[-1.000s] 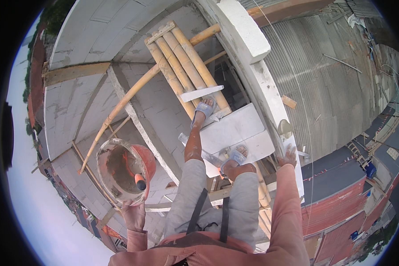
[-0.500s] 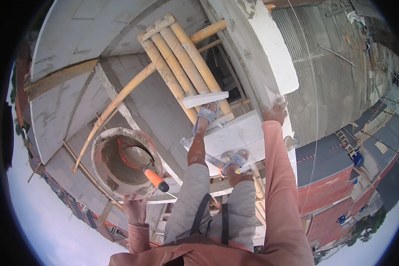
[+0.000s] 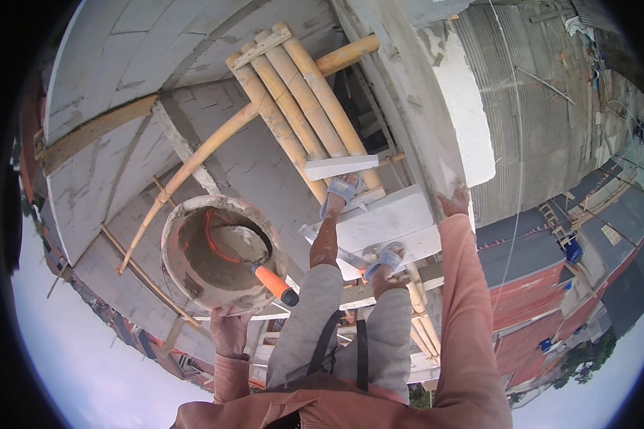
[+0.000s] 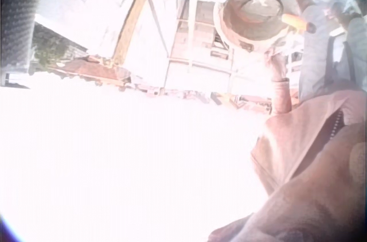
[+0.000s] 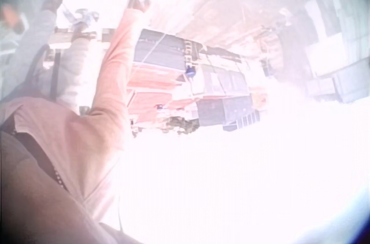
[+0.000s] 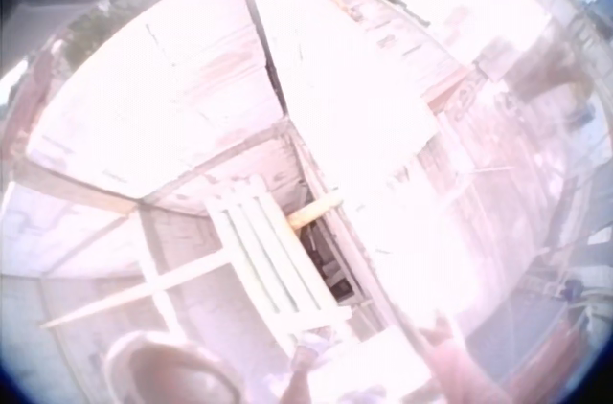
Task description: The person applies mortar onto a brick using a trowel and places the brick onto a wall structure under construction, then continues to apply mortar to the joints of the wall.
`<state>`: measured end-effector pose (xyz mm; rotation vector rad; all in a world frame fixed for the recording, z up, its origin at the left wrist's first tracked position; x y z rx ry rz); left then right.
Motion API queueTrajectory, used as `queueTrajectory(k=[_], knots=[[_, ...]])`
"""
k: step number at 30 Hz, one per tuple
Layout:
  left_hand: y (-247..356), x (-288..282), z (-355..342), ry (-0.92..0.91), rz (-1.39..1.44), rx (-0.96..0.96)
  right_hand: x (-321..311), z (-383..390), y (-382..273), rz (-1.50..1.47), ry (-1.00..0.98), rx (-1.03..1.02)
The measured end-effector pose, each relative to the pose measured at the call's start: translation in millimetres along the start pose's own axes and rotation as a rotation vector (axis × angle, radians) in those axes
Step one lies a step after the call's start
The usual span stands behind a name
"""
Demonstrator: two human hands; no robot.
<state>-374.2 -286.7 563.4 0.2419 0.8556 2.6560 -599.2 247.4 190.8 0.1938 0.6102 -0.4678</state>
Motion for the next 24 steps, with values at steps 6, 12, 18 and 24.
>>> queueTrajectory(k=[6,12,18,24], knots=[[20.9,12.9,-7.0,-0.021,-0.054,0.038,-0.2,-6.9,3.7,-0.005,0.014,-0.014],[33.5,17.1,-16.0,-0.048,-0.101,0.072,5.0,-15.7,18.1,0.018,0.102,-0.097],[50.4,49.7,-16.8,-0.061,-0.096,0.105,1.8,-7.7,11.8,0.015,0.139,-0.105],[82.2,82.8,-24.0,-0.083,-0.142,0.174,-1.5,-5.5,-18.0,0.149,-0.177,-0.004]])
Point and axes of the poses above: each hand's wrist, its own z-axis away from the middle knuckle, its own x-axis out of the palm, y = z × x, the point moved 4 cm from there along -z, towards the middle knuckle, and after that the axes turned 7 degrees about x, right-handed, at the moved point
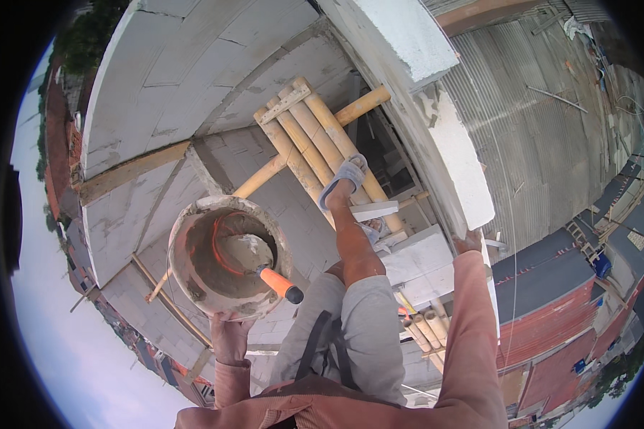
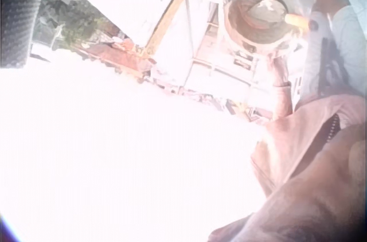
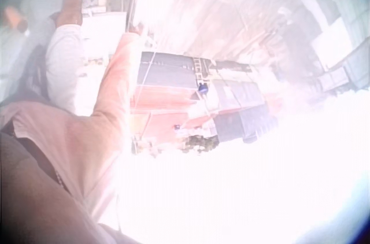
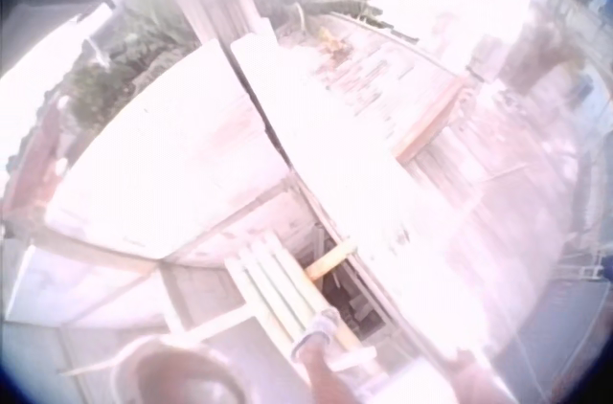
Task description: The person applies mortar onto a brick using a trowel and places the brick onto a wall structure under construction, then continues to apply mortar to the joints of the wall.
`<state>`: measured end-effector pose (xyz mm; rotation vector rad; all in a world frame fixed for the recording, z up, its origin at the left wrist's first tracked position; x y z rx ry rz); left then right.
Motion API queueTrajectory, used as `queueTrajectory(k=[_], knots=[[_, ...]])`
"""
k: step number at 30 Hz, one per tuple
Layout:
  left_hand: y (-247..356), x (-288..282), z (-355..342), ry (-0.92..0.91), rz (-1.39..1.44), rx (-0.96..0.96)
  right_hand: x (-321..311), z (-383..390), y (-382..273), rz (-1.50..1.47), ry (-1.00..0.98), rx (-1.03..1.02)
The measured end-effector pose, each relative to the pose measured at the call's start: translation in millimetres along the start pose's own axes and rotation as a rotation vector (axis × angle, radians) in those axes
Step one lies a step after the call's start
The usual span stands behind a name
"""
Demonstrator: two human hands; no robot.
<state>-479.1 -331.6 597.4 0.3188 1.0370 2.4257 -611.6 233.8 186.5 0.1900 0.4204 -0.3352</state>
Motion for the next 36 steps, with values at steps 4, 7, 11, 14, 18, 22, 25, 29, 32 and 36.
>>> queueTrajectory(k=[4,7,11,14,18,22,25,29,32,36], knots=[[14.1,39.4,-66.0,-0.063,-0.056,-0.008,46.5,-37.3,56.1,0.152,0.216,-0.042],[28.2,73.7,-110.5,-0.106,-0.11,-0.006,58.3,-33.3,72.3,-0.225,0.163,0.141],[41.7,111.5,-179.2,-0.137,-0.161,0.0,57.4,-29.3,84.1,-0.432,0.11,0.23],[55.3,102.2,-210.0,-0.145,-0.174,-0.044,45.0,-17.6,53.3,-0.171,0.011,0.238],[67.3,141.3,-240.5,-0.252,-0.152,-0.032,47.8,-11.1,81.8,-0.043,0.008,0.263],[84.6,140.1,-262.2,-0.321,-0.103,0.024,42.3,-3.3,44.9,-0.068,-0.042,0.283],[84.8,142.5,-287.1,-0.31,-0.107,0.036,43.0,1.0,52.1,-0.116,-0.037,0.298],[83.7,169.5,-319.8,-0.375,-0.181,0.004,50.7,0.4,60.0,-0.218,-0.059,0.311],[72.5,187.2,-344.5,-0.397,-0.274,-0.015,60.8,-6.3,76.6,-0.369,-0.098,0.337],[29.2,200.5,-397.1,-0.539,-0.372,-0.079,73.0,-13.7,123.2,-0.568,0.017,0.218]])
Point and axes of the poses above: each hand's wrist, its own z-axis away from the middle knuckle, its own x-axis out of the palm, y = z × x, the point moved 4 cm from there along -z, towards the middle knuckle, and after that the axes turned 7 degrees about x, right-handed, at the moved point
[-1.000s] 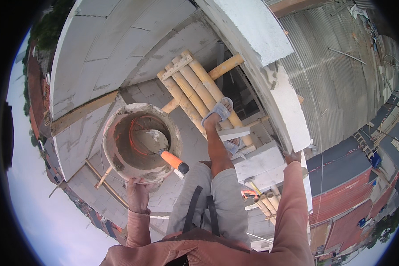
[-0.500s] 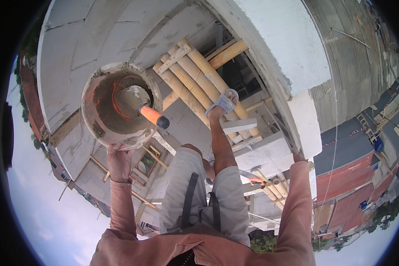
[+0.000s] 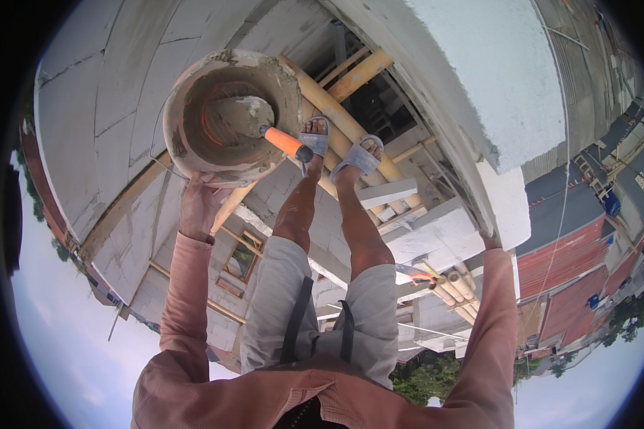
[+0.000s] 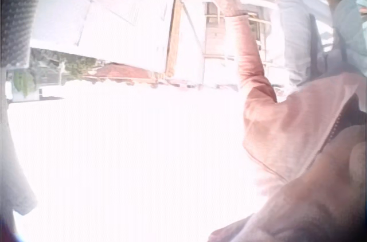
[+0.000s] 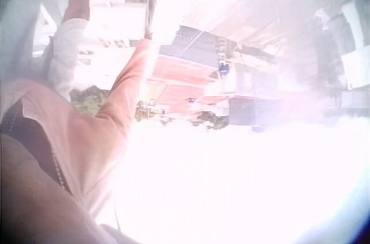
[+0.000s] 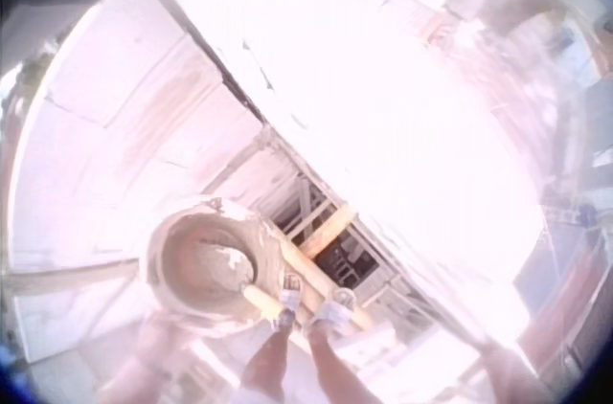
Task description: The person applies mortar onto a brick using a trowel and places the brick onto a wall structure under construction, then continues to apply mortar to the joints of the wall.
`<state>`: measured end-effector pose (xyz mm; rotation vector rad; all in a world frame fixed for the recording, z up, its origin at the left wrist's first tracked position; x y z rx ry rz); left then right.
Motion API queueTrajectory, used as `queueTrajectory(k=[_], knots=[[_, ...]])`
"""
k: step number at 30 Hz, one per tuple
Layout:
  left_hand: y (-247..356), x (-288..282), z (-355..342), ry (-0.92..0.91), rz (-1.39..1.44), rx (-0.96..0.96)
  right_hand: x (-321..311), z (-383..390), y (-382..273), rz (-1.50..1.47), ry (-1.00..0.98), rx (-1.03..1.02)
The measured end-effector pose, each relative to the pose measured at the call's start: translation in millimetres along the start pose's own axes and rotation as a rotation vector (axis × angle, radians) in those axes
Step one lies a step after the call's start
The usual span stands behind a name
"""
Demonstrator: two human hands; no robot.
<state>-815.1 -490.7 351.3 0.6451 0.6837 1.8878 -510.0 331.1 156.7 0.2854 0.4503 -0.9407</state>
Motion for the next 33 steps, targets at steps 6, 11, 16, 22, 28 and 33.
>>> queueTrajectory(k=[6,11,16,22,28,33], knots=[[-32.1,26.9,-62.7,-0.075,-0.159,-0.046,7.0,36.9,-62.6,0.31,-0.006,0.188],[-75.7,31.6,-107.9,-0.085,-0.225,-0.095,2.3,69.8,-104.2,0.177,0.015,0.12],[-113.0,27.8,-162.3,-0.147,-0.248,-0.107,-8.7,76.9,-112.8,0.324,0.042,0.127],[-133.1,38.5,-205.8,-0.166,-0.228,-0.104,-9.8,103.0,-154.0,0.425,0.225,0.134],[-141.2,50.3,-258.6,-0.34,-0.317,-0.091,-1.4,101.4,-125.6,0.386,0.412,0.064],[-142.2,76.4,-287.3,-0.553,-0.461,0.02,9.4,99.1,-80.3,0.384,0.535,0.209]])
Point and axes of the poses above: each hand's wrist, its own z-axis away from the middle knuckle, its own x-axis out of the palm, y = z × x, the point moved 4 cm from there along -z, towards the middle knuckle, and after that the axes turned 7 degrees about x, right-handed, at the moved point
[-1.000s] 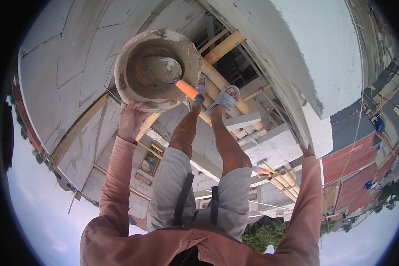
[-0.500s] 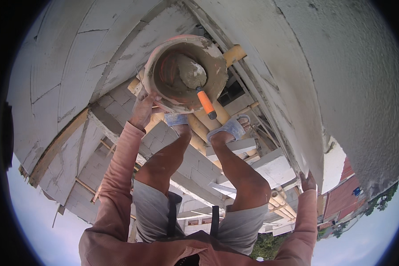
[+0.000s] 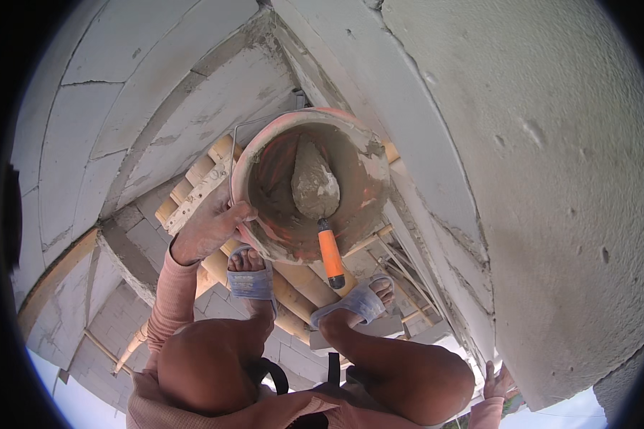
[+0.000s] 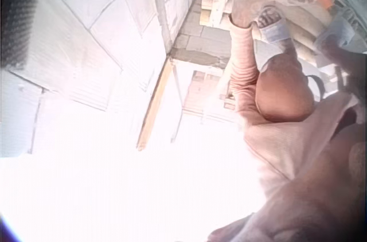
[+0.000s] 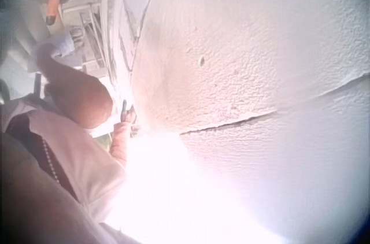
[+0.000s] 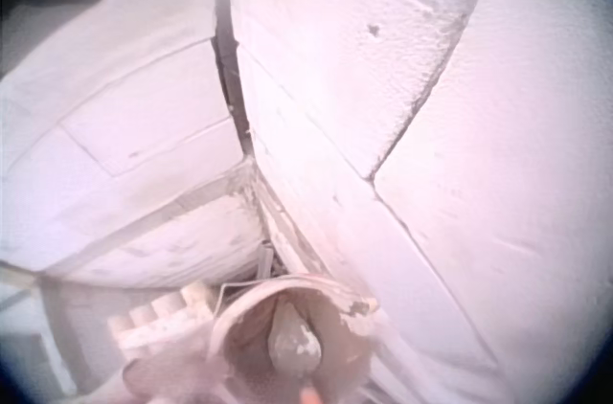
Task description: The person applies mortar onto a brick using a trowel and places the brick onto a wall structure under construction, then continues to apply mortar to the joints of the wall.
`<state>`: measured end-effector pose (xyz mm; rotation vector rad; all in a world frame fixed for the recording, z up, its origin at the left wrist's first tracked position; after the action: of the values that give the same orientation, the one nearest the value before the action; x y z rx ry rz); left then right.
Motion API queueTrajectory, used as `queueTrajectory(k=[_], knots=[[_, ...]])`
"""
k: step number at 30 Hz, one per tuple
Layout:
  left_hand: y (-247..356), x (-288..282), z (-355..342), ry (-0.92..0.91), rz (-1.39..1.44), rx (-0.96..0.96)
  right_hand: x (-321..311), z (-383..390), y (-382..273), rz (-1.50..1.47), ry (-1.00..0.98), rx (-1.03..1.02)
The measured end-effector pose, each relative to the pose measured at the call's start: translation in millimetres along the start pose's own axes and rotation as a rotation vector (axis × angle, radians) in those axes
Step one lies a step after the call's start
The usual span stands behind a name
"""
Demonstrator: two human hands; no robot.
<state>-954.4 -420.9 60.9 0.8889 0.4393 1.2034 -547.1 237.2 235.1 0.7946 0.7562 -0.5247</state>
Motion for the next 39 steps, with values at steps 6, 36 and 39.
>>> queueTrajectory(k=[6,36,39], knots=[[-1.3,3.1,-24.8,-0.013,-0.607,0.318,16.3,8.3,-22.7,-0.157,0.203,0.002],[-82.9,28.0,-31.3,0.703,0.809,0.408,-59.0,100.0,-495.7,-1.226,-0.826,-0.95],[-67.3,21.3,-21.6,0.768,0.807,0.52,-84.5,108.3,-549.8,-0.934,-0.546,-1.105]])
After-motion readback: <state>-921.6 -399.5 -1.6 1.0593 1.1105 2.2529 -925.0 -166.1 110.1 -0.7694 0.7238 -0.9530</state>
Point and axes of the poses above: each hand's wrist, its own z-axis away from the middle knuckle, its own x-axis out of the palm, y = z × x, the point moved 4 cm from there along -z, towards the middle knuckle, and after that the axes turned 7 degrees about x, right-handed, at the moved point
